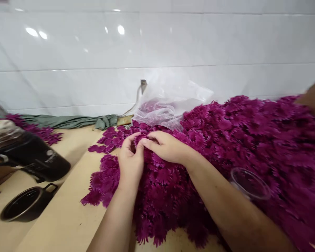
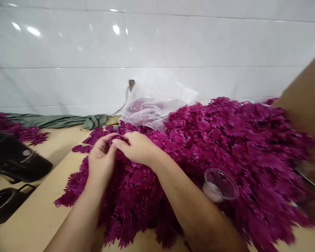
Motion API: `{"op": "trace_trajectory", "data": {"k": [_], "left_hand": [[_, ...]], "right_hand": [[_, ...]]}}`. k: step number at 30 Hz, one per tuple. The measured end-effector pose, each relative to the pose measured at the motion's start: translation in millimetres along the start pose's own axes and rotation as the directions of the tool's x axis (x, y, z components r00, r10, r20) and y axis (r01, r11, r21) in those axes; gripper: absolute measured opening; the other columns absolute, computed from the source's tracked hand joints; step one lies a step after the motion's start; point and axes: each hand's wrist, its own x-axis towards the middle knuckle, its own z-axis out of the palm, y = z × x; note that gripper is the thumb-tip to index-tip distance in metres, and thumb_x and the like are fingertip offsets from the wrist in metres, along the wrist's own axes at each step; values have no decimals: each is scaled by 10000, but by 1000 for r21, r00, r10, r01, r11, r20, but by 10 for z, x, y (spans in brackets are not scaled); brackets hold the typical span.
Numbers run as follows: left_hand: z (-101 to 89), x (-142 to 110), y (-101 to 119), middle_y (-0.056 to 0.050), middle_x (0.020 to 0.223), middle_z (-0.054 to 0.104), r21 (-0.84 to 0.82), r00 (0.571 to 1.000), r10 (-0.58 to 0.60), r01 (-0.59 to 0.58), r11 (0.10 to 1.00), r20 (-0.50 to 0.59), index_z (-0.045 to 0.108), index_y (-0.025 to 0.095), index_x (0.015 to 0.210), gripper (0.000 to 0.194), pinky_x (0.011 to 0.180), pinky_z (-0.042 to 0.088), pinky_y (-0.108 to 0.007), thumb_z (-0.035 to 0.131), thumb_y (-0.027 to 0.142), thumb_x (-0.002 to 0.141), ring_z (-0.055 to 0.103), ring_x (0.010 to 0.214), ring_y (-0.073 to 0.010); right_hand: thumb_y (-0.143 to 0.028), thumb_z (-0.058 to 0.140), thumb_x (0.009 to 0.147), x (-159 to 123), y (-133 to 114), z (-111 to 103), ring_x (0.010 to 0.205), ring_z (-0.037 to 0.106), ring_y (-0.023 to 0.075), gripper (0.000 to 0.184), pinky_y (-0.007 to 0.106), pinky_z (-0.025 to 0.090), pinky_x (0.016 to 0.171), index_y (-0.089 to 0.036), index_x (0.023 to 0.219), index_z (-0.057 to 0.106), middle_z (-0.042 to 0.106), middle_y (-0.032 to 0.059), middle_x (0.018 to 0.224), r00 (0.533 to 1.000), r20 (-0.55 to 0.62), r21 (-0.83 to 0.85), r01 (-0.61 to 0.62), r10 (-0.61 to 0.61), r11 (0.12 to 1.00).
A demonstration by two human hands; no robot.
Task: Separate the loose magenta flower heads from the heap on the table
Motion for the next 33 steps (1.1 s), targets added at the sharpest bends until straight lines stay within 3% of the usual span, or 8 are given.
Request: {"op": "trace_trajectory", "data": {"k": [7, 10, 13, 16, 22, 25, 29, 33], "left_hand": [[-26, 48, -45, -35, 929, 654, 23, 997, 29, -28, 999, -65, 614, 181, 947, 284, 878, 473, -341, 646, 333, 710, 616, 863, -167], [-35, 60, -61, -22, 918, 649, 22, 995, 34, -32, 999, -89, 616, 194, 943, 247, 854, 481, -337, 645, 303, 724, 611, 841, -161], [-15, 46, -46, 6, 860, 639, 12, 997, 14, -13, 1000, -72, 611, 203, 921, 226, 800, 493, -327, 656, 290, 718, 604, 792, -157], [20, 27, -38, 6, 823, 631, 20, 998, -30, 31, 999, -48, 611, 211, 881, 209, 766, 494, -320, 666, 299, 700, 597, 755, -159], [41, 17, -57, -8, 794, 623, 58, 997, -62, 64, 996, -39, 602, 203, 873, 228, 729, 481, -317, 657, 301, 675, 570, 696, -159], [39, 10, -47, -5, 785, 622, 83, 998, -52, 55, 995, -36, 596, 195, 876, 239, 724, 477, -312, 647, 308, 671, 562, 686, -155], [40, -3, -43, -1, 784, 624, 90, 999, -22, 25, 996, -28, 597, 179, 883, 256, 724, 472, -305, 631, 311, 667, 566, 688, -145], [37, -2, -53, -3, 773, 620, 58, 999, -42, 43, 997, -27, 601, 164, 877, 278, 716, 462, -301, 626, 331, 656, 564, 681, -138]], "right_hand": [[-353, 511, 865, -591, -247, -843, 747, 548, 141, 241, 299, 404, 711, -160, 863, 656, 595, 20, 802, 991, -56, -387, -137, 125, 912], [-389, 656, 743, -1016, -114, -1035, 806, 554, 195, 230, 342, 424, 728, -186, 851, 644, 594, 42, 857, 956, -106, -636, -276, 273, 720], [-353, 786, 579, -1305, 131, -1034, 913, 536, 288, 411, 399, 432, 771, -156, 900, 620, 588, 111, 913, 906, -141, -839, -323, 398, 438], [-294, 801, 543, -1398, 323, -953, 929, 535, 313, 476, 384, 437, 769, -114, 938, 604, 576, 151, 945, 858, -87, -909, -275, 506, 311], [-265, 762, 553, -1372, 524, -858, 936, 558, 299, 599, 335, 453, 724, -117, 1092, 546, 542, 157, 1032, 791, -6, -895, -278, 612, 350], [-189, 702, 602, -1404, 656, -766, 973, 561, 320, 611, 355, 454, 751, -99, 1175, 511, 523, 194, 1093, 753, -21, -910, -288, 658, 300], [-104, 618, 655, -1447, 741, -671, 970, 581, 318, 554, 359, 465, 734, -114, 1198, 507, 530, 200, 1095, 757, -43, -933, -264, 652, 245], [-63, 575, 675, -1436, 710, -670, 921, 619, 306, 537, 359, 480, 700, -108, 1205, 501, 559, 194, 1057, 737, -14, -931, -256, 675, 259]]}}
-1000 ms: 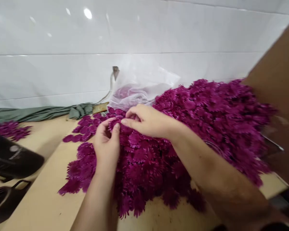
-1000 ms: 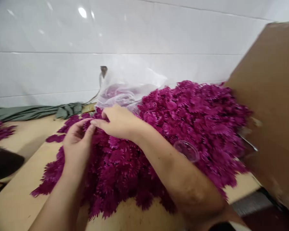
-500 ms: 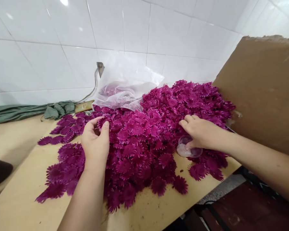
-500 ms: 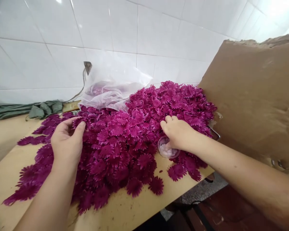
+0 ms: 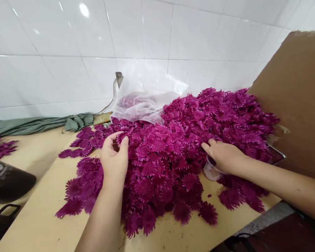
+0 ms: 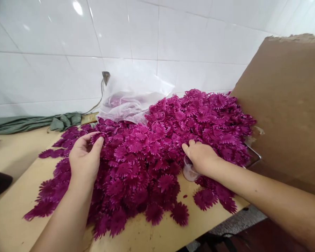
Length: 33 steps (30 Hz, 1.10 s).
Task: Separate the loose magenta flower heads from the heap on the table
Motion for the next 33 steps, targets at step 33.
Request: {"op": "trace_trajectory", "data": {"k": [33], "left_hand": [[35, -72, 41, 4, 734, 576, -40, 992, -45, 50, 998, 120, 619, 159, 917, 367, 677, 417, -282, 650, 392, 634, 503, 660, -138]], "right_hand": [[-267, 633, 721, -58, 243, -219, 990, 611, 294, 487, 349, 469, 825, -112, 1176, 556, 592, 172, 1105, 995, 14, 229, 93, -98, 969]]}}
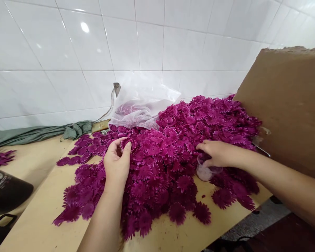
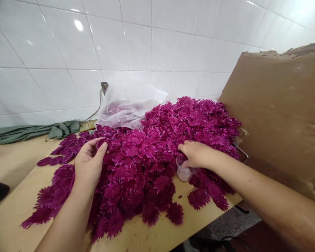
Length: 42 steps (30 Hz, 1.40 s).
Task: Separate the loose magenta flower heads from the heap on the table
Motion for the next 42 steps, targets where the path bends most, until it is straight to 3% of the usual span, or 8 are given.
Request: {"op": "trace_trajectory", "data": {"k": [4, 8, 12, 20, 27, 33, 36, 42], "left_hand": [[-3, 3, 29, -3, 756, 589, -22, 1000, 4, -4, 1000, -2, 615, 159, 914, 366, 691, 424, -283, 653, 388, 631, 516, 684, -141], [-7, 9, 42, 4, 751, 581, -26, 1000, 18, -18, 1000, -11, 612, 168, 910, 358, 695, 423, -277, 658, 388, 632, 514, 685, -136], [-11, 13, 14, 11, 729, 566, -23, 1000, 7, -7, 1000, -1, 610, 170, 910, 361, 691, 420, -276, 657, 397, 633, 512, 679, -135], [-20, 22, 3, 17, 700, 540, -34, 999, -27, 26, 999, -17, 609, 169, 896, 358, 677, 409, -278, 652, 395, 621, 502, 675, -140], [-14, 13, -1, 7, 719, 559, -23, 999, -47, 47, 999, -5, 613, 160, 901, 369, 702, 415, -288, 664, 391, 618, 516, 704, -151], [-33, 19, -9, 1, 733, 567, -16, 999, -34, 33, 999, -2, 615, 163, 906, 349, 714, 415, -295, 651, 385, 639, 522, 720, -155], [-23, 8, 23, 3, 715, 564, -30, 1000, -28, 28, 999, 4, 612, 167, 903, 341, 686, 418, -287, 646, 382, 640, 525, 711, -156], [-14, -8, 79, 2, 704, 556, -37, 1000, -14, 15, 999, 26, 610, 166, 893, 333, 666, 415, -279, 630, 377, 637, 520, 712, -158]], "right_hand": [[-439, 517, 806, -291, 86, -183, 921, 606, 290, 416, 404, 461, 814, -150, 1084, 628, 621, 144, 1005, 987, -140, 102, 97, -82, 990], [-550, 632, 668, -425, -68, -125, 952, 557, 341, 497, 439, 451, 812, -138, 936, 706, 627, 158, 923, 982, 17, 67, 188, -190, 980], [-435, 752, 570, -342, -284, -6, 1052, 502, 377, 474, 445, 425, 863, -132, 934, 724, 610, 190, 1051, 982, 173, -143, 106, -81, 984], [-126, 659, 624, -217, -290, 134, 837, 540, 272, 62, 389, 394, 823, -181, 616, 686, 654, 130, 764, 976, 36, -201, 220, -217, 955], [-26, 533, 631, -161, -161, 190, 696, 561, 185, 228, 271, 348, 600, -208, 703, 649, 623, 35, 730, 944, 62, 12, 324, -324, 946], [-92, 523, 705, -119, -237, 104, 656, 576, 188, 170, 270, 329, 578, -196, 661, 651, 615, 30, 644, 928, 129, -46, 357, -349, 933], [-68, 470, 719, -107, -187, 85, 644, 567, 164, 228, 258, 354, 601, -192, 689, 659, 627, 17, 662, 924, 79, 110, 365, -374, 925], [-99, 469, 693, -136, -44, -45, 593, 553, 126, 204, 223, 383, 593, -186, 665, 652, 605, -27, 621, 875, 238, 444, 289, -422, 848]]}}
